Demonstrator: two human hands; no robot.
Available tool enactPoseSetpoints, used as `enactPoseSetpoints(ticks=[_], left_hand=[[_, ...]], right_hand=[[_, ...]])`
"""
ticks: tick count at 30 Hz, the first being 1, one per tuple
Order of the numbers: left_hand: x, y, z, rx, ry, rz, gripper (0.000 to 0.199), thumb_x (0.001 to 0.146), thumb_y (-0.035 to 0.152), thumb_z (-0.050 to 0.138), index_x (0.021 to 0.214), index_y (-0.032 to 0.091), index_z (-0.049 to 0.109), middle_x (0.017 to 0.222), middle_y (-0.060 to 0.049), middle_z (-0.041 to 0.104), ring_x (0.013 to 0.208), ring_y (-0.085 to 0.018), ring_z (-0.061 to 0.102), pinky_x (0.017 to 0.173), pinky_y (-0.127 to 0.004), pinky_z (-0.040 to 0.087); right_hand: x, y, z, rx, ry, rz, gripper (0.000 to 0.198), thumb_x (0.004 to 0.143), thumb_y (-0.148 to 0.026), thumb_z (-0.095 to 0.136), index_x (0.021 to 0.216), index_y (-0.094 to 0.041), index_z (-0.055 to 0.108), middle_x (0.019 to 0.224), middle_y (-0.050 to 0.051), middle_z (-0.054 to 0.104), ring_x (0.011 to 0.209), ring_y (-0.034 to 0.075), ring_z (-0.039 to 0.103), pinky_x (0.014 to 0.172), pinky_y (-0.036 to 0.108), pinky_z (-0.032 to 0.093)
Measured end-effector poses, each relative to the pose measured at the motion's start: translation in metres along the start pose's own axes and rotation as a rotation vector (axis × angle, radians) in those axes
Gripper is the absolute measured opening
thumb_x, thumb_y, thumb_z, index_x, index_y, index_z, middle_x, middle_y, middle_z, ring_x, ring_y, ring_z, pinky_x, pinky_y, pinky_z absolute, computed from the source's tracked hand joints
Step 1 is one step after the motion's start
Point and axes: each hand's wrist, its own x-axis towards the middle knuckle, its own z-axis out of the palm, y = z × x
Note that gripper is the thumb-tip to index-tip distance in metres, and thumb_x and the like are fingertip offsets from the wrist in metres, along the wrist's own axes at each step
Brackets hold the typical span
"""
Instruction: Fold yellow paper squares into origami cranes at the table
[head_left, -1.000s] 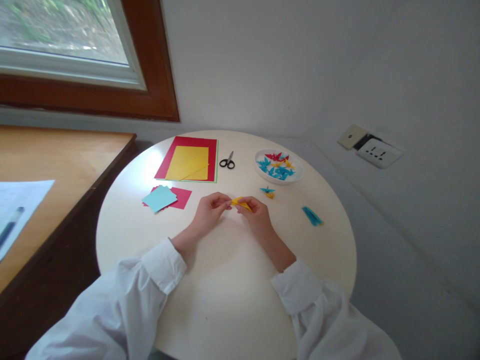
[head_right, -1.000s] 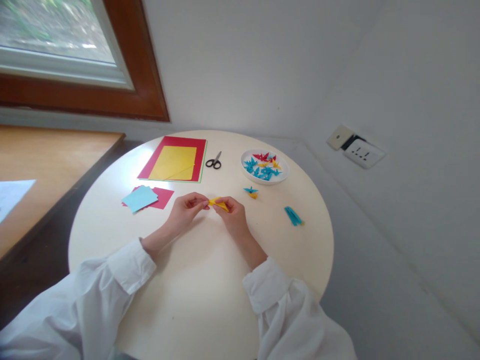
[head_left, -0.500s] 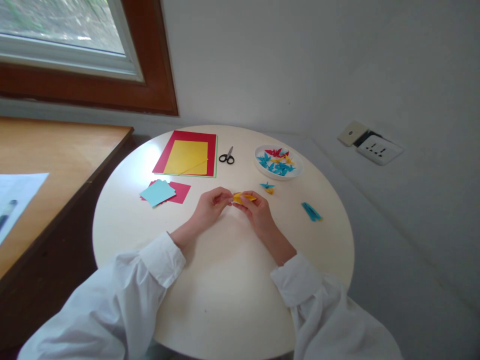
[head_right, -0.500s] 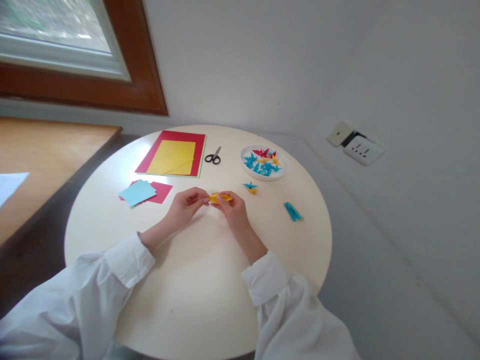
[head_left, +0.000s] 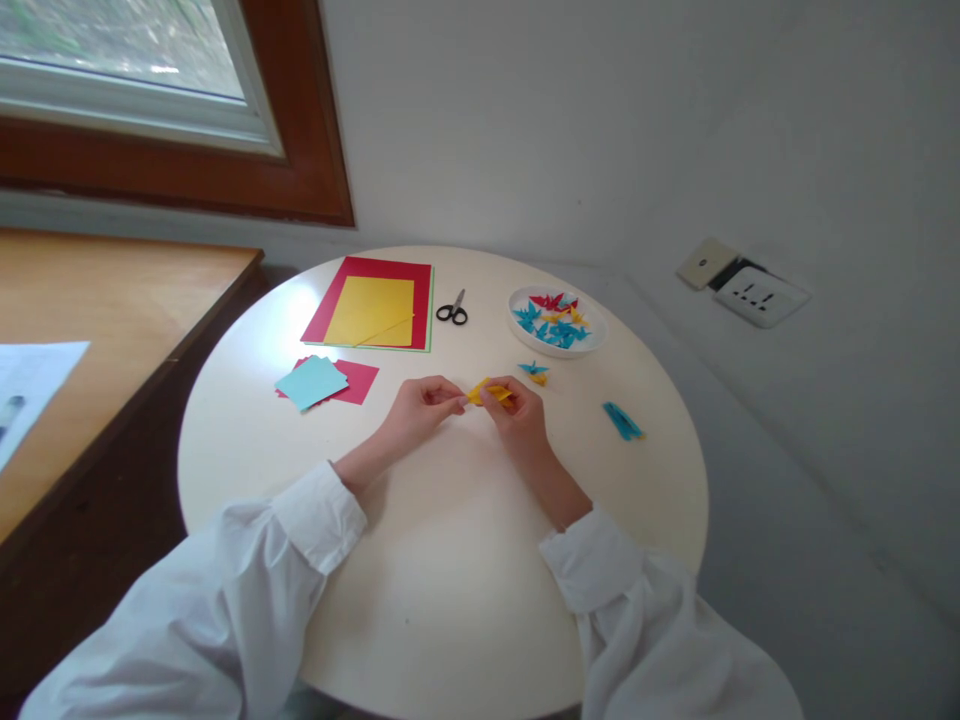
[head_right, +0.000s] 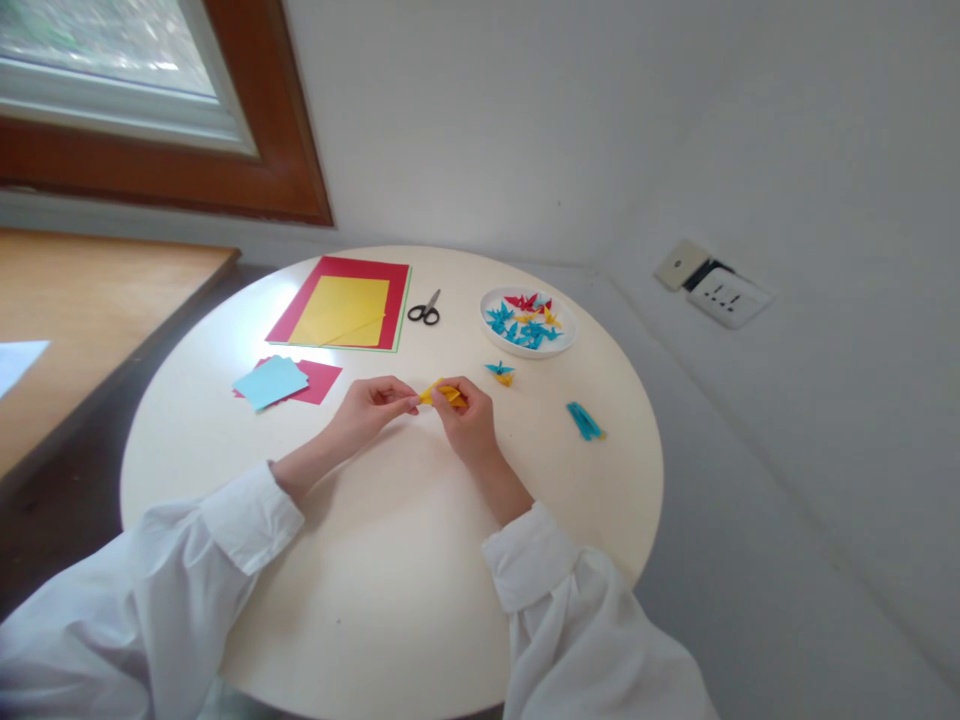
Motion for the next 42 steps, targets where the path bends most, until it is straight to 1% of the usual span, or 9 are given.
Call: enactPoseSetpoints(ticks=[4, 6, 9, 11, 16, 20, 24, 31, 42], left_hand=[[0.002, -0.006, -0.002, -0.002, -0.035, -0.046, 0.012, 0.066, 0.025, 0.066, 0.069, 0.014, 0.067, 0.066, -0.003, 0.068, 0.063, -0.014, 0.060, 0.059, -0.025, 0.043], [0.003, -0.009, -0.002, 0.025, -0.040, -0.045, 0.011, 0.065, 0.024, 0.066, 0.069, 0.014, 0.067, 0.066, -0.003, 0.067, 0.061, -0.013, 0.059, 0.057, -0.023, 0.042], [0.004, -0.012, -0.002, 0.079, -0.046, -0.032, 0.012, 0.066, 0.025, 0.065, 0.068, 0.014, 0.066, 0.063, -0.002, 0.066, 0.055, -0.011, 0.055, 0.051, -0.022, 0.038], [0.004, -0.014, -0.002, 0.109, -0.055, -0.017, 0.013, 0.066, 0.027, 0.064, 0.067, 0.014, 0.066, 0.061, -0.001, 0.065, 0.053, -0.010, 0.054, 0.049, -0.021, 0.037], [0.004, -0.018, -0.003, 0.132, -0.067, 0.016, 0.015, 0.068, 0.028, 0.063, 0.068, 0.014, 0.065, 0.062, -0.002, 0.065, 0.054, -0.011, 0.055, 0.049, -0.022, 0.038], [0.005, -0.019, -0.003, 0.129, -0.051, 0.017, 0.015, 0.068, 0.029, 0.063, 0.067, 0.014, 0.064, 0.062, -0.002, 0.065, 0.055, -0.012, 0.055, 0.048, -0.022, 0.039], [0.005, -0.016, -0.002, 0.112, -0.030, -0.021, 0.014, 0.066, 0.028, 0.065, 0.066, 0.014, 0.065, 0.063, -0.003, 0.065, 0.055, -0.012, 0.056, 0.049, -0.022, 0.040], [0.004, -0.011, -0.001, 0.056, 0.008, -0.029, 0.014, 0.063, 0.026, 0.068, 0.066, 0.014, 0.061, 0.063, -0.003, 0.065, 0.059, -0.014, 0.060, 0.054, -0.024, 0.044], [0.004, -0.010, -0.001, -0.005, -0.013, -0.024, 0.015, 0.062, 0.026, 0.068, 0.067, 0.015, 0.059, 0.063, -0.003, 0.065, 0.061, -0.015, 0.062, 0.059, -0.028, 0.047]], right_hand=[[0.001, -0.002, -0.007, -0.117, -0.054, -0.121, 0.013, 0.071, -0.033, 0.062, 0.072, -0.020, 0.060, 0.077, 0.003, 0.064, 0.074, 0.017, 0.060, 0.071, 0.030, 0.049], [0.002, -0.004, -0.010, -0.127, -0.080, -0.135, 0.011, 0.070, -0.031, 0.063, 0.071, -0.020, 0.061, 0.080, 0.004, 0.066, 0.078, 0.017, 0.061, 0.074, 0.031, 0.049], [0.004, -0.004, -0.012, -0.086, -0.120, -0.074, 0.010, 0.066, -0.029, 0.066, 0.068, -0.019, 0.063, 0.084, 0.005, 0.068, 0.079, 0.018, 0.062, 0.073, 0.032, 0.050], [0.006, -0.002, -0.012, -0.048, -0.127, -0.023, 0.010, 0.063, -0.028, 0.067, 0.066, -0.019, 0.064, 0.081, 0.005, 0.068, 0.076, 0.018, 0.063, 0.072, 0.032, 0.050], [0.007, 0.004, -0.009, 0.021, -0.068, 0.088, 0.011, 0.058, -0.028, 0.069, 0.062, -0.018, 0.064, 0.073, 0.002, 0.068, 0.070, 0.017, 0.061, 0.068, 0.031, 0.050], [0.005, 0.005, -0.005, -0.019, -0.021, 0.099, 0.011, 0.059, -0.029, 0.066, 0.061, -0.018, 0.063, 0.066, 0.001, 0.065, 0.065, 0.016, 0.059, 0.063, 0.029, 0.048], [0.002, 0.004, -0.002, -0.088, 0.002, 0.051, 0.012, 0.063, -0.030, 0.062, 0.062, -0.019, 0.061, 0.065, 0.001, 0.063, 0.063, 0.015, 0.057, 0.060, 0.029, 0.046], [-0.003, 0.003, -0.001, -0.261, -0.008, -0.127, 0.010, 0.072, -0.029, 0.056, 0.068, -0.020, 0.058, 0.072, 0.003, 0.061, 0.068, 0.016, 0.057, 0.065, 0.029, 0.047], [-0.004, 0.000, -0.001, -0.336, 0.011, -0.192, 0.008, 0.076, -0.027, 0.054, 0.071, -0.020, 0.055, 0.072, 0.002, 0.059, 0.068, 0.015, 0.056, 0.065, 0.028, 0.047]])
